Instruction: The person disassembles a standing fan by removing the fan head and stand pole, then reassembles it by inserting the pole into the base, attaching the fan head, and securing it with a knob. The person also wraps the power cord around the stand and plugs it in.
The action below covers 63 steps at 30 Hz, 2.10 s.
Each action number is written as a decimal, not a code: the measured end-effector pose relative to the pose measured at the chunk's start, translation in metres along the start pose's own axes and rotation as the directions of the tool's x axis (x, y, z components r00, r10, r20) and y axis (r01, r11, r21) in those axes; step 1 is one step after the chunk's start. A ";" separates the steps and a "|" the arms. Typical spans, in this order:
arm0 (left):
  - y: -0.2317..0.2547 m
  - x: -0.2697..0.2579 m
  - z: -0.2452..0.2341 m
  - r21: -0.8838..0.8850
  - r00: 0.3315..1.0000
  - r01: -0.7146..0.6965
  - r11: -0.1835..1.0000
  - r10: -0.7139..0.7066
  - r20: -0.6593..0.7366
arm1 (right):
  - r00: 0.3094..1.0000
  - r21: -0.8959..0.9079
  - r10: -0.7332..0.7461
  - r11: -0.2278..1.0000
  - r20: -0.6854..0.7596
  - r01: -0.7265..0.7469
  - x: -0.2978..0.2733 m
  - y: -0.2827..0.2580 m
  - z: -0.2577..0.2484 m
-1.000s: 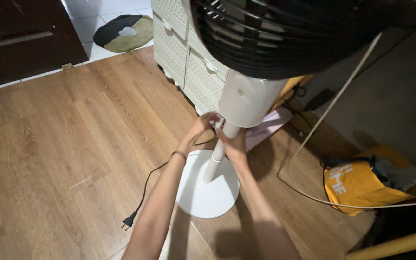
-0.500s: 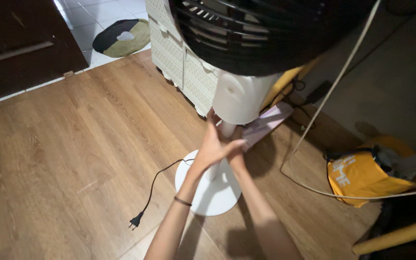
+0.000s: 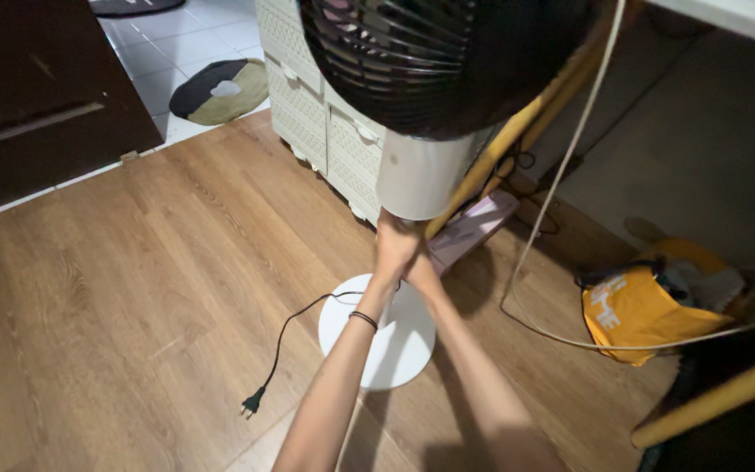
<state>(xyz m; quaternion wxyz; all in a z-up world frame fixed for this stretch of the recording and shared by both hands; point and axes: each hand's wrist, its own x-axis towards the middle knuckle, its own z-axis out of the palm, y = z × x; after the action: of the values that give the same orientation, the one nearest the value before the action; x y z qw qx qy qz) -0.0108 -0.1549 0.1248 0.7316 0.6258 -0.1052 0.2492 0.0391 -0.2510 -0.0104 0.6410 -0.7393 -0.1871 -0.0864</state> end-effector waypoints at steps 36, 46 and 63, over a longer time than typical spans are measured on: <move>-0.060 0.032 -0.031 -0.050 0.951 0.135 0.990 -0.115 0.287 | 0.998 -0.516 -0.057 0.855 0.000 0.049 -0.042 -0.072 0.007; -0.055 0.028 -0.031 -0.069 0.910 0.129 0.989 -0.090 0.404 | 0.986 -0.197 -0.020 0.979 0.164 0.053 -0.041 -0.059 -0.003; -0.021 0.013 -0.013 0.030 0.997 -0.058 0.998 0.056 0.059 | 0.998 -0.630 0.067 0.774 -0.015 -0.062 -0.050 -0.006 0.003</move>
<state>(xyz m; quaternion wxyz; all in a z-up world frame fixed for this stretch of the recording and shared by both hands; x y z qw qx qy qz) 0.0088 -0.1410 0.1101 0.7108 0.6410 -0.1401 0.2535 -0.0096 -0.2558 -0.0242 0.3586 -0.9175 -0.1246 -0.1188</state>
